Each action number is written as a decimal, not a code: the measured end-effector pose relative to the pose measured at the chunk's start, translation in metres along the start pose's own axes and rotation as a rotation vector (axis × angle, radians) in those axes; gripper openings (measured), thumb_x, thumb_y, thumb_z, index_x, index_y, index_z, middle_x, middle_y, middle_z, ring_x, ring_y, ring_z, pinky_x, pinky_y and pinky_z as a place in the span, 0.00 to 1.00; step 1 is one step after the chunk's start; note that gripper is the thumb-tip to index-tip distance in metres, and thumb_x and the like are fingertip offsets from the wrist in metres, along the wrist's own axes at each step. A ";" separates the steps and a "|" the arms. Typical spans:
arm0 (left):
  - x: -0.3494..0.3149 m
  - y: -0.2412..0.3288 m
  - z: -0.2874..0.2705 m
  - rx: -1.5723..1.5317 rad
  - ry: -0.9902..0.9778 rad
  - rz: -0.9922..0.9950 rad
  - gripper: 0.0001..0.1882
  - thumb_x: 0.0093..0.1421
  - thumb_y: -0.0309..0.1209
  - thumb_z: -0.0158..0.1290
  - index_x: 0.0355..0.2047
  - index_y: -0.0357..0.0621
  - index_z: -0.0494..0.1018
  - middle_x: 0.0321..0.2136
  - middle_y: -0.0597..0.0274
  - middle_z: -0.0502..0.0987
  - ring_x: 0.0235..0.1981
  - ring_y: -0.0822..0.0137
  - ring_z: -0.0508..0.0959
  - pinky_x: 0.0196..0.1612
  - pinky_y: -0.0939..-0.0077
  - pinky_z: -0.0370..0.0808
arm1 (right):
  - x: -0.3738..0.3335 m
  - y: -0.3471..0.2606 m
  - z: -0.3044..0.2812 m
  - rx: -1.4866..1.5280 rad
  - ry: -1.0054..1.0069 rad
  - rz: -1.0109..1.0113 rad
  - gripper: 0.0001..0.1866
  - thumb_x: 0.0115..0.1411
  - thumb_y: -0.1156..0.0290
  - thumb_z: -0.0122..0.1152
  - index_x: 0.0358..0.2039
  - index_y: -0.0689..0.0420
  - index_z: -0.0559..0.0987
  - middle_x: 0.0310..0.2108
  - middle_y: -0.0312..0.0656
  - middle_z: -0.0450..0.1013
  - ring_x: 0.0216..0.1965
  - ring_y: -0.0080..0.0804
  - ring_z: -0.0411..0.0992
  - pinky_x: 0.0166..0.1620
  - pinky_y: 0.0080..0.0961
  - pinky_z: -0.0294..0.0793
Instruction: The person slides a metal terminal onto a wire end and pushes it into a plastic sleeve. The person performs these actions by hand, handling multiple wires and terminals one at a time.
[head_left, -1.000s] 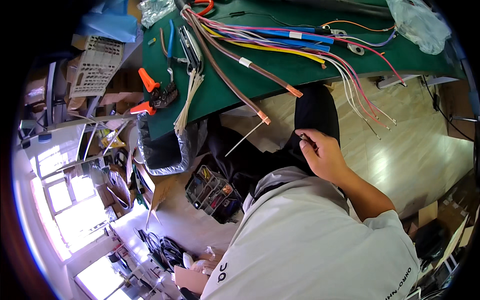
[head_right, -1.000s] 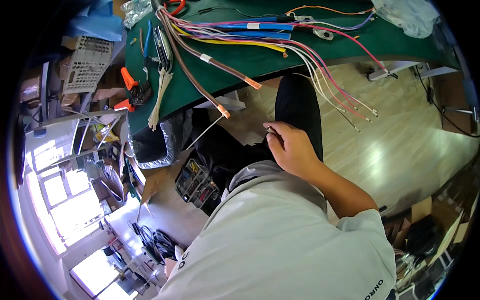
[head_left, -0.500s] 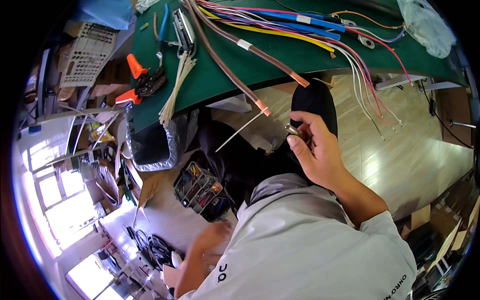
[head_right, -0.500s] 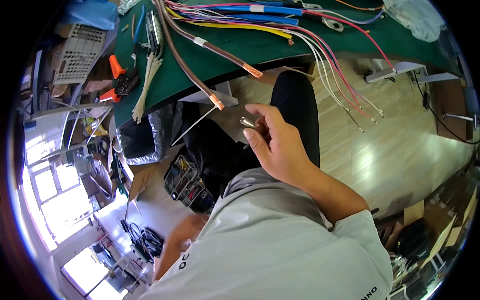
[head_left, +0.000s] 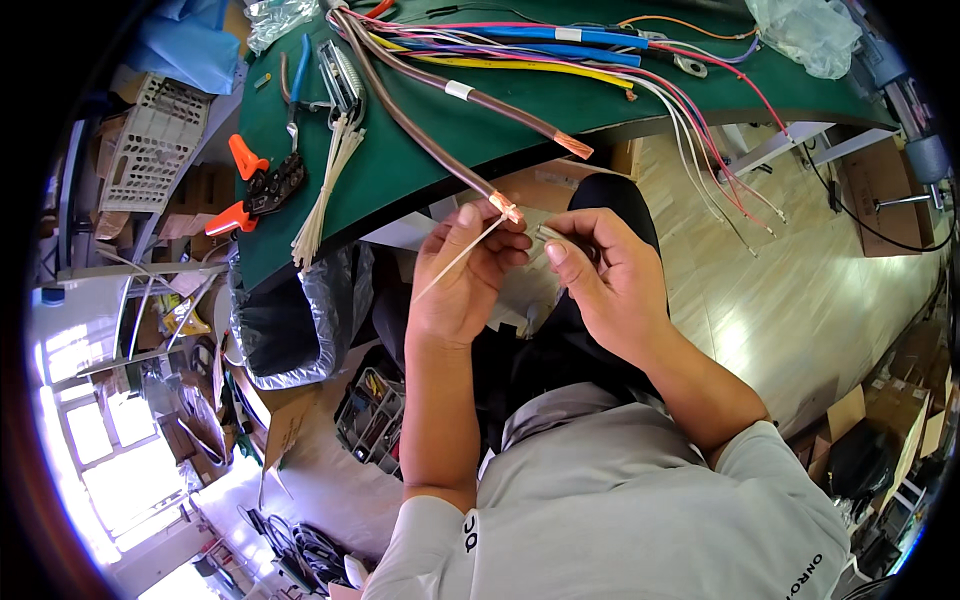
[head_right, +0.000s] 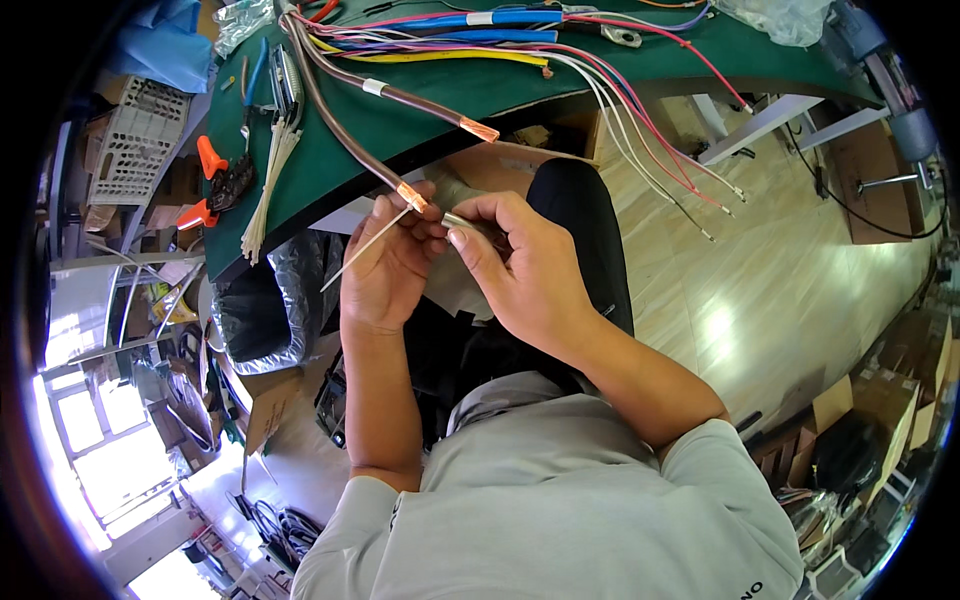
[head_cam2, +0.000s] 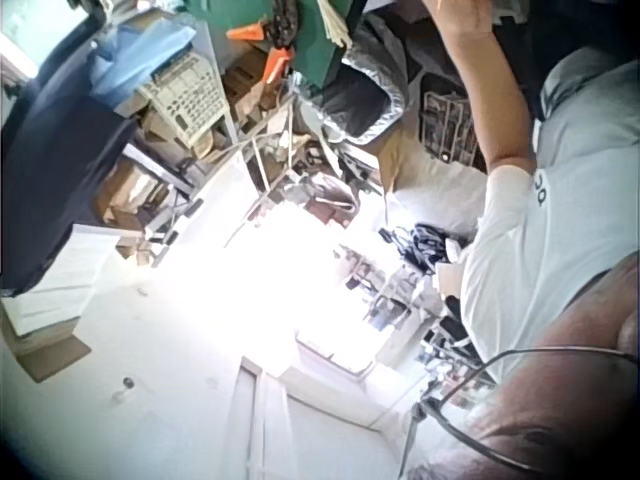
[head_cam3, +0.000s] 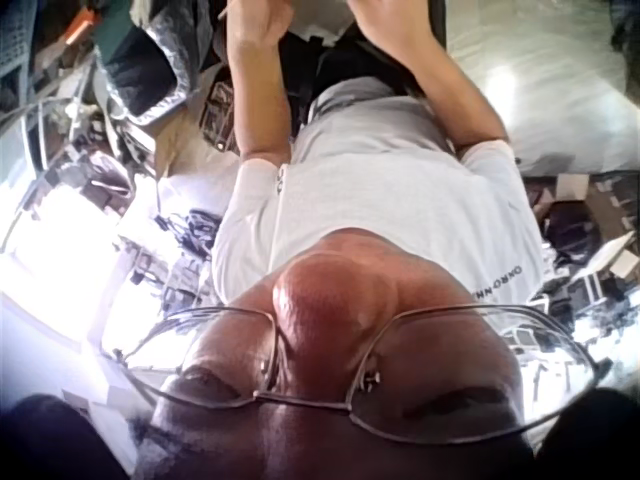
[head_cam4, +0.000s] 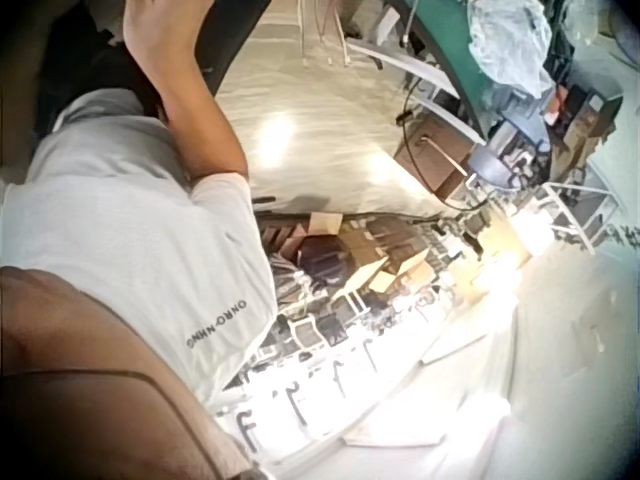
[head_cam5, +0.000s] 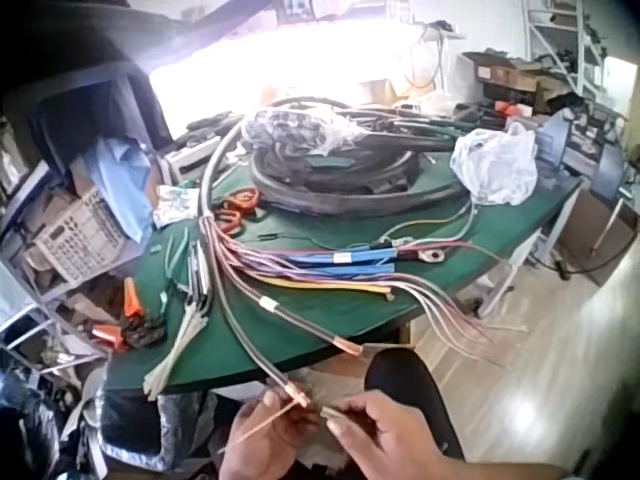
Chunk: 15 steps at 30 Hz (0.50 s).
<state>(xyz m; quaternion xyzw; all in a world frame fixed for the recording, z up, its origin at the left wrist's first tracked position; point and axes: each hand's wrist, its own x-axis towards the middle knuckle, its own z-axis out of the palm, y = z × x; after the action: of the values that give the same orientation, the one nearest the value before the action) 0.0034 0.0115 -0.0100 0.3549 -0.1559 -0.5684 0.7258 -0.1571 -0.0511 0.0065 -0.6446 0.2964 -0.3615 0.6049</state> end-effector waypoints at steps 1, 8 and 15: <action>0.001 0.000 0.004 -0.016 -0.017 -0.011 0.17 0.66 0.38 0.52 0.43 0.33 0.75 0.34 0.56 0.79 0.34 0.66 0.79 0.39 0.73 0.76 | 0.001 -0.001 0.000 0.014 0.003 -0.009 0.10 0.63 0.73 0.60 0.41 0.66 0.74 0.31 0.43 0.77 0.31 0.21 0.75 0.34 0.18 0.75; 0.005 0.003 0.011 -0.018 -0.011 0.024 0.15 0.63 0.36 0.57 0.41 0.35 0.76 0.31 0.62 0.79 0.30 0.69 0.77 0.37 0.77 0.74 | 0.007 -0.010 0.007 -0.077 0.037 -0.114 0.09 0.63 0.74 0.61 0.40 0.65 0.75 0.32 0.44 0.77 0.32 0.25 0.78 0.34 0.20 0.76; 0.006 0.010 0.018 -0.013 -0.050 -0.007 0.13 0.62 0.32 0.56 0.42 0.35 0.75 0.31 0.61 0.79 0.32 0.69 0.78 0.38 0.76 0.75 | 0.014 -0.010 0.003 -0.285 0.068 -0.275 0.09 0.59 0.75 0.64 0.39 0.62 0.77 0.30 0.44 0.74 0.27 0.33 0.76 0.29 0.23 0.74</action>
<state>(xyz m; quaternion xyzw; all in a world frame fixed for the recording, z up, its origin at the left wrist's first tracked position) 0.0011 0.0012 0.0080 0.3364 -0.1692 -0.5808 0.7217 -0.1475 -0.0599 0.0178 -0.7455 0.2741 -0.4168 0.4420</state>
